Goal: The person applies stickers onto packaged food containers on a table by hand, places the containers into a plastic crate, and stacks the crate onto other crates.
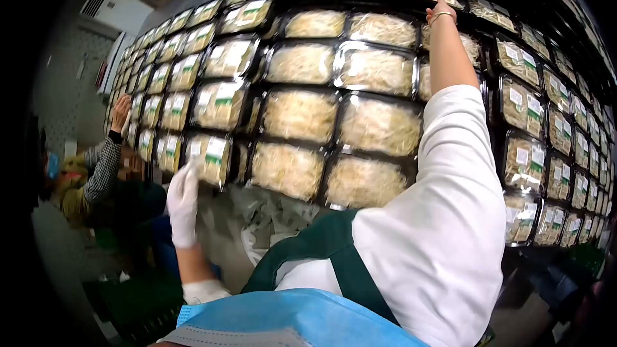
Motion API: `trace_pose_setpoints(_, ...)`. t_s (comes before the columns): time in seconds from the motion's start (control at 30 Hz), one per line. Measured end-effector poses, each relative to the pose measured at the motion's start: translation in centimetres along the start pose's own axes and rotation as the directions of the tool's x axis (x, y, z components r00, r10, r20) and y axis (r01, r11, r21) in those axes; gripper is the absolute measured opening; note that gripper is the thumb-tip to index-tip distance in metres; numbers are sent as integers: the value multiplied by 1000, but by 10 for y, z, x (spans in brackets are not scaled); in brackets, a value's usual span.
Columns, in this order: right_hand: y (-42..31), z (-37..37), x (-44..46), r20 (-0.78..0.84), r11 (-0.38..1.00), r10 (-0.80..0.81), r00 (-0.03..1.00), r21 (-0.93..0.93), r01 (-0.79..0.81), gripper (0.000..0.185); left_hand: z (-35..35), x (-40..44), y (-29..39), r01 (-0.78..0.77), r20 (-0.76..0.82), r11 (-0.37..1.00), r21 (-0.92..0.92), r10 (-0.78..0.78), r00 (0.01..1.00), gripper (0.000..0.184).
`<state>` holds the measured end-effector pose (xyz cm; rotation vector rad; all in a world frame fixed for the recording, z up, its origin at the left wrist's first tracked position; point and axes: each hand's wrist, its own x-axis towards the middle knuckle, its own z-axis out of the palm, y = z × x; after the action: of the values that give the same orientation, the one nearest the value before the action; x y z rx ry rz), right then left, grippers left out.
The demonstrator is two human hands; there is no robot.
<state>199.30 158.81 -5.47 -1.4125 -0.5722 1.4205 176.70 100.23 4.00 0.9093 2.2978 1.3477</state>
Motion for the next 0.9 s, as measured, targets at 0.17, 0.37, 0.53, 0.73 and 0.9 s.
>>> trace_pose_setpoints(0.17, 3, -2, 35, 11, 990, -86, 996, 116, 84, 26, 184, 181, 83, 144, 490, 986, -78, -88, 867, 37)
trace_pose_setpoints(0.37, -61, -60, -40, 335, 898, -390, 858, -69, 435, 16, 333, 295, 103, 309, 645, 877, -369, 2, 764, 52)
trace_pose_setpoints(0.53, -45, -145, -141, 400, 944, -124, 908, -233, 232, 19, 415, 343, 84, 372, 392, 651, -662, -122, 912, 44)
trace_pose_setpoints(0.73, 2, -187, -166, 545, 794, 536, 645, -585, -165, 30, 362, 269, 96, 277, 371, 540, -795, 72, 926, 28)
trace_pose_setpoints(0.9, -76, -165, -86, 667, -207, 189, 721, -691, 693, 41, 266, 219, 55, 331, 350, 557, -762, -76, 934, 29)
